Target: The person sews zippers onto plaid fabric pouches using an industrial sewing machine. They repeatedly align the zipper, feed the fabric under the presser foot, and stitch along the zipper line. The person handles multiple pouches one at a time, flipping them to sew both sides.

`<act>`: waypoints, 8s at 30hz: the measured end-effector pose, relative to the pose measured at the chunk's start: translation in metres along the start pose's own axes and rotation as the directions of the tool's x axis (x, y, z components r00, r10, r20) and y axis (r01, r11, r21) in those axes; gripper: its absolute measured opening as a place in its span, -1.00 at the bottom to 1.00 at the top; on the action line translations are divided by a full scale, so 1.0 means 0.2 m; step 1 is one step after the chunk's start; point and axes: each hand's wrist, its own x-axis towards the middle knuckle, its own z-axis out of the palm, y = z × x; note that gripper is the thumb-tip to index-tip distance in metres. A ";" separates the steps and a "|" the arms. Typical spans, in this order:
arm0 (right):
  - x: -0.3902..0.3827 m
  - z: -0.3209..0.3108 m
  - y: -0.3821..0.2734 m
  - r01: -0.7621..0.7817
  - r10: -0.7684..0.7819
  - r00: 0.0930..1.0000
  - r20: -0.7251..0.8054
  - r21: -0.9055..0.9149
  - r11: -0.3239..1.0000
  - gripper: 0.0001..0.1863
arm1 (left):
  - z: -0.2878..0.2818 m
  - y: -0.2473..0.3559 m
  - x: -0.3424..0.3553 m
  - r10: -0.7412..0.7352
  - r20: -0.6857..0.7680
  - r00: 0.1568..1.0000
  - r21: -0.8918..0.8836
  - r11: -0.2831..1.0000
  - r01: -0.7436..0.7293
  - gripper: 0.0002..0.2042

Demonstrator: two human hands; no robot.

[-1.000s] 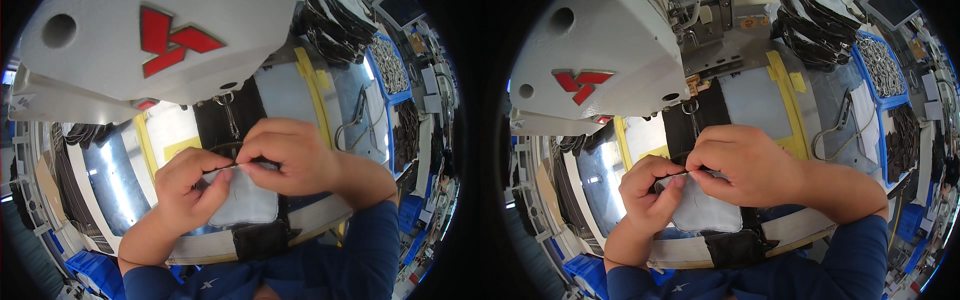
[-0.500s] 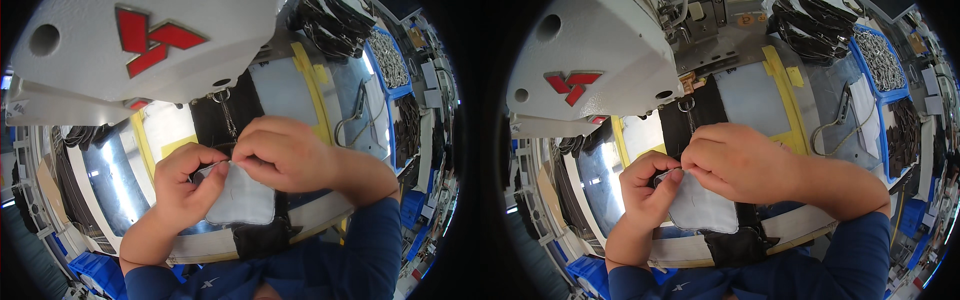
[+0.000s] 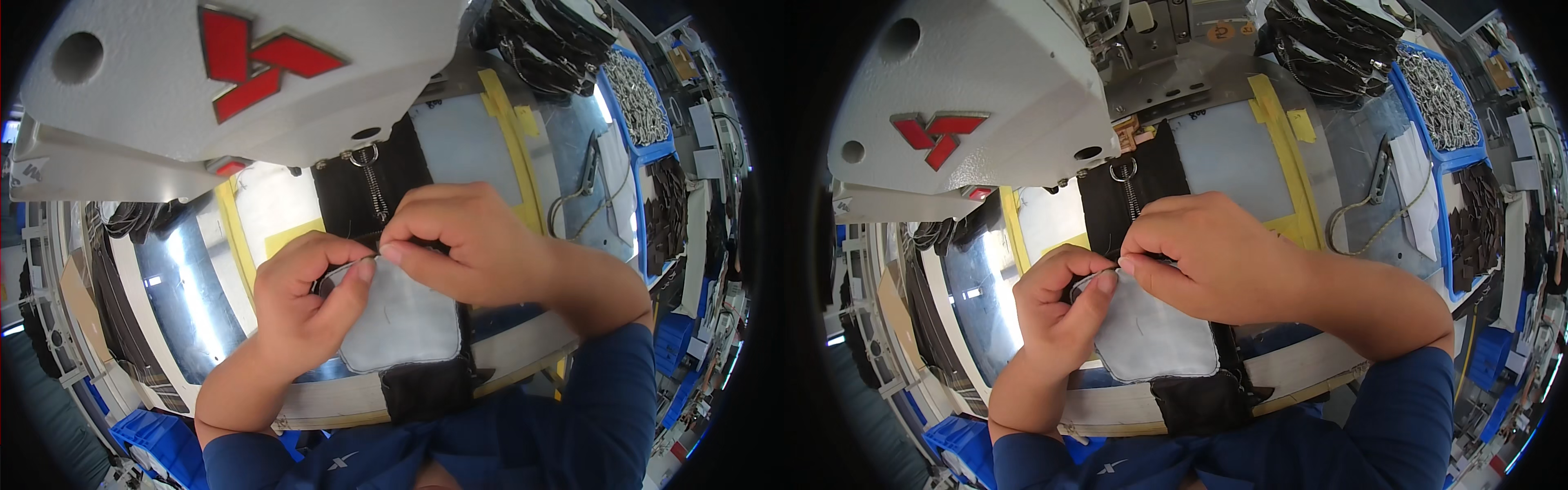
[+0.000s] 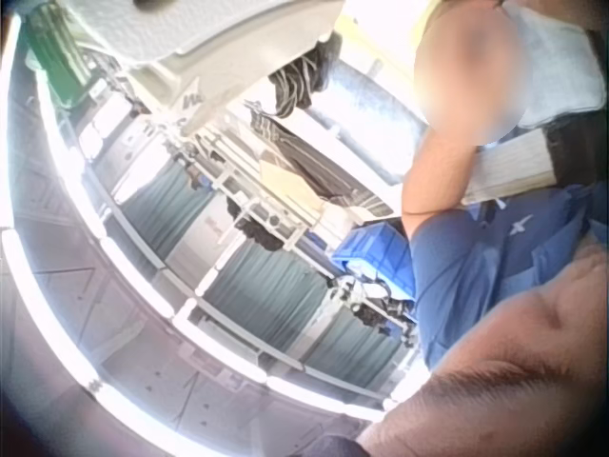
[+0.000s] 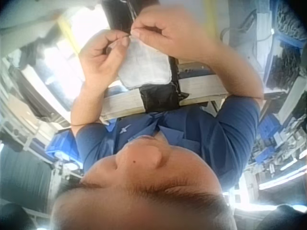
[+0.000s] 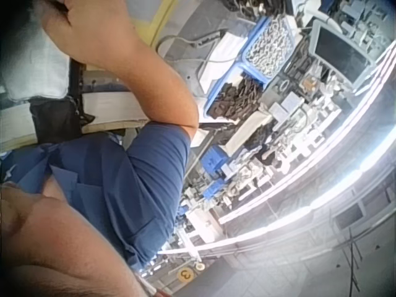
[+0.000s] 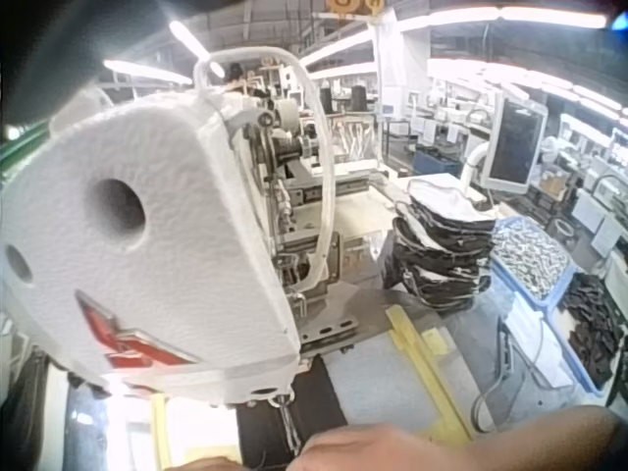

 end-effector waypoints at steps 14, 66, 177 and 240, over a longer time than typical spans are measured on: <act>0.30 -0.03 0.22 -0.014 -0.015 0.999 -0.045 -0.582 0.813 -0.78 | -0.11 -0.12 0.35 -0.402 -0.105 0.910 0.238 0.878 0.415 -0.75; 0.40 -0.20 0.33 -0.169 0.186 0.982 -0.031 -0.581 0.796 -0.64 | -0.13 -0.36 0.44 0.146 0.016 0.989 0.506 0.852 -0.135 -0.75; 0.40 -0.11 0.18 -0.085 0.077 0.996 -0.037 -0.561 0.824 -0.66 | -0.18 0.17 0.26 -0.073 0.647 0.759 0.620 0.629 -0.468 -0.29; -1.70 -1.26 -0.39 -0.529 0.342 0.271 -0.900 0.158 0.834 -0.82 | 0.22 0.20 -0.75 0.721 0.486 0.493 0.466 0.263 -0.844 -0.86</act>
